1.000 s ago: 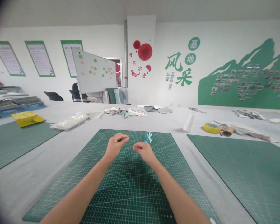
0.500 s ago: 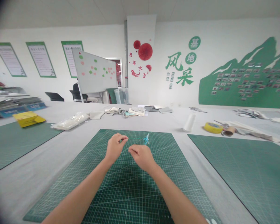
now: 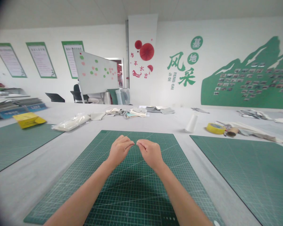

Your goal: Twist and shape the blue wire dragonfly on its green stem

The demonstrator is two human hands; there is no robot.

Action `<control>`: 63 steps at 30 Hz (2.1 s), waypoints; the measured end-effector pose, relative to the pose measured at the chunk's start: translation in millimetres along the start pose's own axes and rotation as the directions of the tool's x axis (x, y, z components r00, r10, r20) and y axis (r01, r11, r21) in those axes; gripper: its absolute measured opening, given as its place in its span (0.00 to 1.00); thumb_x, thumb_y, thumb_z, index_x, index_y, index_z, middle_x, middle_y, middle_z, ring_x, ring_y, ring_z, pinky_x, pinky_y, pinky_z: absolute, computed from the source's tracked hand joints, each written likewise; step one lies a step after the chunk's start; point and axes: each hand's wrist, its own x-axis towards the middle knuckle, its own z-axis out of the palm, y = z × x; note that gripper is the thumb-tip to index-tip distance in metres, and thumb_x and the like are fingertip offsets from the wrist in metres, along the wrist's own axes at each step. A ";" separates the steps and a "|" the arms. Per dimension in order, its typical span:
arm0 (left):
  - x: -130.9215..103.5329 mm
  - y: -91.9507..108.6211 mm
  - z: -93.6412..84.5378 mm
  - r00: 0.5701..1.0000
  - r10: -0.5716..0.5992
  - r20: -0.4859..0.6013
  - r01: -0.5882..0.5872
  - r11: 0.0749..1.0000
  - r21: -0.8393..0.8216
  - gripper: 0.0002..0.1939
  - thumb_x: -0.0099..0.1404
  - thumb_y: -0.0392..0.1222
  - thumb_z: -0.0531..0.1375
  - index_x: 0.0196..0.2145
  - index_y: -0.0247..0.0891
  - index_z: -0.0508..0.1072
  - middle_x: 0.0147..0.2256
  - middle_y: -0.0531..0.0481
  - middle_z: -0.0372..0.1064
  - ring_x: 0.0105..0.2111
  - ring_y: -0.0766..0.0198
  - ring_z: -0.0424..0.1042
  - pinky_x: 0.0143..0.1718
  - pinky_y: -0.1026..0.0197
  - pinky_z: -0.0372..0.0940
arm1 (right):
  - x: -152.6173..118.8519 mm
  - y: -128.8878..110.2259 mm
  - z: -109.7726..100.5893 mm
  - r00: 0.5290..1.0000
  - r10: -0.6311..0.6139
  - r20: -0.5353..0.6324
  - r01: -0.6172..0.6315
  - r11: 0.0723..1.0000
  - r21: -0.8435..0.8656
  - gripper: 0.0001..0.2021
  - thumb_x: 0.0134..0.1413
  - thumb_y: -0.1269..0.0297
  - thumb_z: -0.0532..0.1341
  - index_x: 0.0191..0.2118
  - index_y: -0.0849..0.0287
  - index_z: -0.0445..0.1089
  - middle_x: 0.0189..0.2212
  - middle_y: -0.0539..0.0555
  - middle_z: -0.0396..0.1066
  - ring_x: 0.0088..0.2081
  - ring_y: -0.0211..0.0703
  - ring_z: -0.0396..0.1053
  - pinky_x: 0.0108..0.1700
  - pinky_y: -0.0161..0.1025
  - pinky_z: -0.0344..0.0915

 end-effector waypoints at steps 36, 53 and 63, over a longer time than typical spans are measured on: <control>1.6 -18.8 9.7 0.846 -0.523 -0.110 0.368 0.720 -0.589 0.08 0.57 0.42 0.58 0.30 0.38 0.75 0.29 0.51 0.70 0.30 0.65 0.67 0.33 0.64 0.60 | -4.6 17.3 33.8 0.971 0.088 0.224 -0.107 0.991 0.076 0.13 0.57 0.60 0.51 0.28 0.57 0.70 0.20 0.47 0.66 0.23 0.36 0.62 0.27 0.32 0.55; -3.1 -6.6 7.1 0.962 -0.222 -0.157 0.214 0.975 -0.067 0.09 0.63 0.37 0.53 0.33 0.39 0.74 0.31 0.50 0.68 0.35 0.63 0.63 0.39 0.60 0.59 | -10.1 -10.1 11.3 0.953 -0.300 0.045 0.288 0.849 -0.443 0.11 0.58 0.71 0.51 0.35 0.58 0.70 0.20 0.49 0.66 0.24 0.34 0.61 0.28 0.33 0.50; 0.0 1.5 2.3 0.996 0.086 0.022 -0.086 0.996 -0.002 0.13 0.65 0.37 0.50 0.32 0.40 0.75 0.29 0.48 0.67 0.31 0.63 0.60 0.35 0.59 0.57 | -2.8 12.4 -4.2 0.989 -0.109 -0.101 0.081 0.966 -0.247 0.14 0.60 0.63 0.50 0.39 0.55 0.72 0.33 0.54 0.74 0.34 0.40 0.69 0.37 0.34 0.59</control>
